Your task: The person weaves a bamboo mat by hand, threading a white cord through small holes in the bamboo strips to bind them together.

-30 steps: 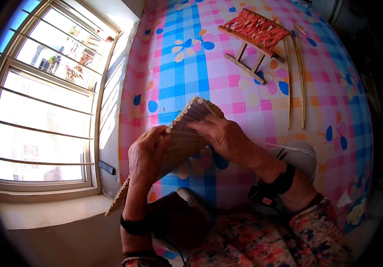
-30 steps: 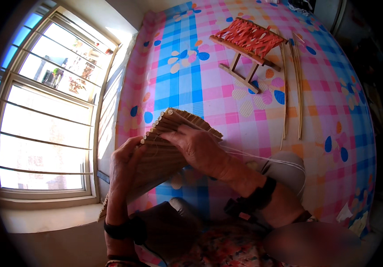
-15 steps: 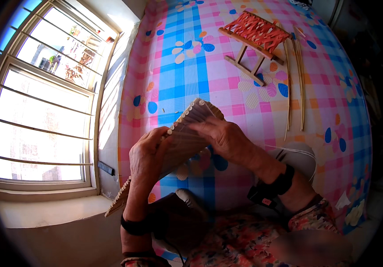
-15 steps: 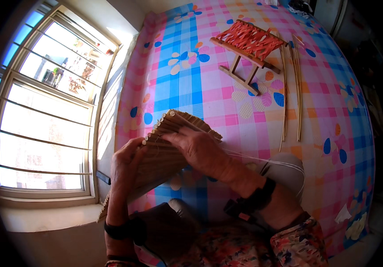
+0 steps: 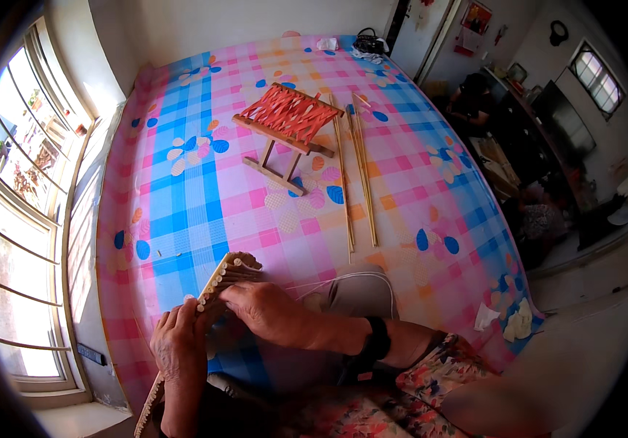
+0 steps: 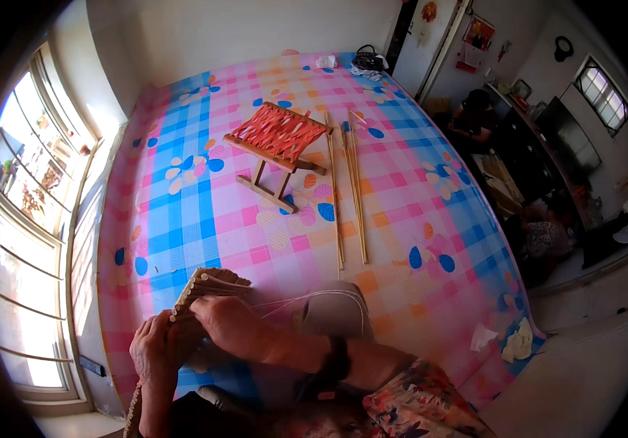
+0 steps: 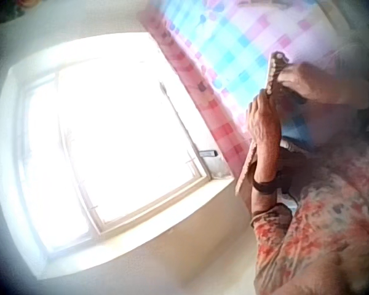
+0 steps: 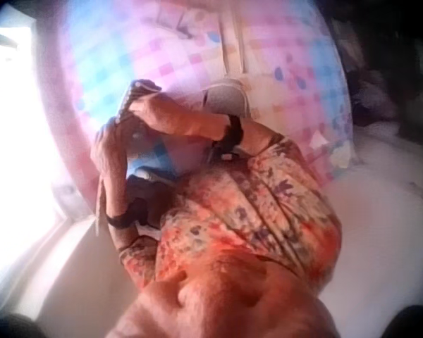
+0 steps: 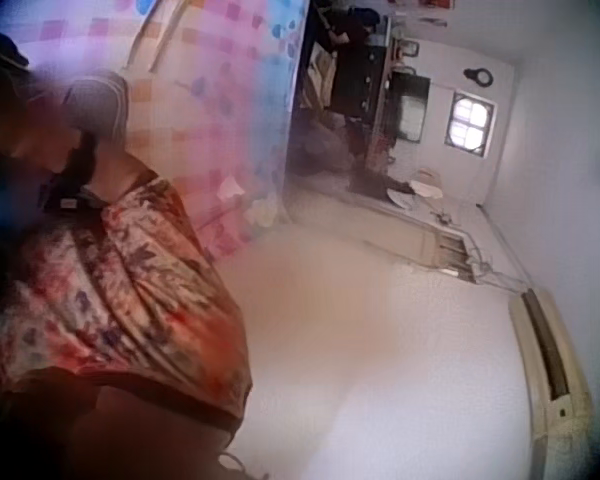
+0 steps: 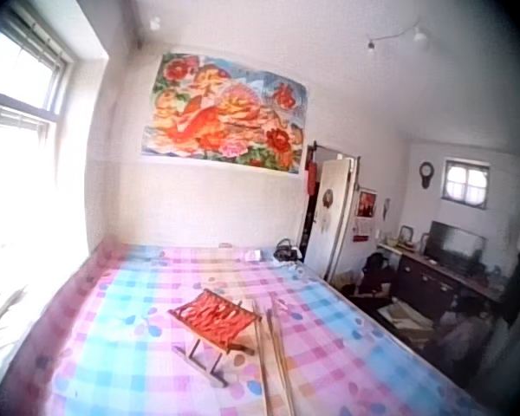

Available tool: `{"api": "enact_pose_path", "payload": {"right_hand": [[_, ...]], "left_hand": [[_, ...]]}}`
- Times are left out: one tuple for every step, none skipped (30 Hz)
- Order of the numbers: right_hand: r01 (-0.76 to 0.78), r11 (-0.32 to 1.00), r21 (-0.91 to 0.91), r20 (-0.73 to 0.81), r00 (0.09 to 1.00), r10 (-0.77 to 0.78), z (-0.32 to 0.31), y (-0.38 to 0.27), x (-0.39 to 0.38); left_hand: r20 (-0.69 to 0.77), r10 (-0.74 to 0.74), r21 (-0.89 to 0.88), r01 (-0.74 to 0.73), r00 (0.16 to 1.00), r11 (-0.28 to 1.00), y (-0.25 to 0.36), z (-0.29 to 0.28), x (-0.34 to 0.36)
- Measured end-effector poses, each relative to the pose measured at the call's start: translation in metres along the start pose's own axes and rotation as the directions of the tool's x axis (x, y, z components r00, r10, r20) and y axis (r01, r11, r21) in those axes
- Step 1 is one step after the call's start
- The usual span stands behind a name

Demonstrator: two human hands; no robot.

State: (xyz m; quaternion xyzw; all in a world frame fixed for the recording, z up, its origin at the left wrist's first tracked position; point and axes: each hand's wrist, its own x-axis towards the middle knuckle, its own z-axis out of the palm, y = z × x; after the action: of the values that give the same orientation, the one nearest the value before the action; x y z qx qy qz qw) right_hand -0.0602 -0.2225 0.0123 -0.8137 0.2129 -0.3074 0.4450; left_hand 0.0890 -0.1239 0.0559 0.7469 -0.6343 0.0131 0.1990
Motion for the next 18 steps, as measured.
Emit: {"api": "enact_pose_path", "payload": {"right_hand": [[-0.047, 0.999, -0.004, 0.008, 0.999, 0.047, -0.002, -0.003, -0.006], [-0.061, 0.998, -0.016, 0.002, 0.998, 0.061, 0.0, -0.003, -0.01], [-0.052, 0.998, 0.023, 0.005, 0.999, 0.051, 0.002, -0.002, -0.013], [-0.042, 0.997, 0.061, 0.01, 0.999, 0.041, 0.003, -0.001, -0.019], [-0.046, 0.997, 0.055, 0.007, 0.999, 0.046, 0.003, -0.003, -0.025], [-0.056, 0.994, 0.097, -0.023, 0.998, 0.058, 0.003, -0.006, -0.034], [-0.064, 0.988, 0.139, -0.052, 0.996, 0.072, 0.004, -0.008, -0.042], [-0.069, 0.987, 0.143, -0.05, 0.996, 0.077, 0.007, -0.009, -0.049], [-0.091, 0.989, 0.113, -0.053, 0.994, 0.097, 0.01, -0.01, -0.056], [-0.112, 0.99, 0.082, -0.057, 0.992, 0.117, 0.012, -0.011, -0.062], [-0.12, 0.989, 0.082, -0.053, 0.991, 0.124, 0.013, -0.012, -0.067], [-0.101, 0.991, 0.09, -0.078, 0.991, 0.108, 0.013, -0.013, -0.071], [-0.082, 0.992, 0.097, -0.103, 0.99, 0.092, 0.013, -0.013, -0.076], [-0.086, 0.992, 0.094, -0.102, 0.99, 0.095, 0.011, -0.014, -0.079], [-0.093, 0.992, 0.087, -0.096, 0.99, 0.101, 0.009, -0.013, -0.083], [-0.1, 0.992, 0.079, -0.09, 0.99, 0.107, 0.006, -0.013, -0.086], [-0.101, 0.992, 0.079, -0.089, 0.99, 0.108, 0.005, -0.015, -0.088], [-0.133, 0.988, 0.08, -0.063, 0.988, 0.138, 0.003, -0.018, -0.089]], "left_hand": [[-0.002, 0.009, -0.02, -0.009, 1.0, 1.0, 0.003, 0.002, -0.003], [-0.015, 0.025, 0.001, -0.025, 1.0, 1.0, 0.003, 0.003, -0.008], [-0.028, 0.04, 0.022, -0.04, 0.999, 0.999, 0.003, 0.005, -0.012], [-0.023, 0.045, 0.005, -0.045, 0.999, 0.999, 0.006, 0.007, -0.016], [-0.012, 0.056, 0.008, -0.056, 0.998, 0.998, 0.009, 0.007, -0.02], [-0.002, 0.065, 0.01, -0.065, 0.998, 0.998, 0.011, 0.007, -0.024], [0.008, 0.073, 0.013, -0.073, 0.997, 0.997, 0.014, 0.007, -0.028], [0.037, 0.078, 0.017, -0.079, 0.996, 0.997, 0.015, 0.007, -0.033], [0.043, 0.075, 0.017, -0.075, 0.996, 0.997, 0.015, 0.008, -0.039], [0.014, 0.088, 0.023, -0.088, 0.996, 0.996, 0.016, 0.01, -0.045], [-0.013, 0.102, 0.024, -0.102, 0.995, 0.994, 0.017, 0.012, -0.05], [-0.019, 0.111, 0.017, -0.111, 0.994, 0.994, 0.017, 0.014, -0.054], [-0.014, 0.107, 0.011, -0.107, 0.994, 0.994, 0.019, 0.015, -0.057], [0.0, 0.113, 0.012, -0.113, 0.994, 0.993, 0.022, 0.015, -0.059], [0.014, 0.119, 0.011, -0.119, 0.993, 0.993, 0.025, 0.016, -0.06], [0.015, 0.119, 0.004, -0.119, 0.993, 0.993, 0.028, 0.017, -0.061], [0.022, 0.111, 0.018, -0.111, 0.994, 0.994, 0.028, 0.017, -0.063], [0.028, 0.101, 0.031, -0.102, 0.994, 0.994, 0.029, 0.017, -0.064]]}}
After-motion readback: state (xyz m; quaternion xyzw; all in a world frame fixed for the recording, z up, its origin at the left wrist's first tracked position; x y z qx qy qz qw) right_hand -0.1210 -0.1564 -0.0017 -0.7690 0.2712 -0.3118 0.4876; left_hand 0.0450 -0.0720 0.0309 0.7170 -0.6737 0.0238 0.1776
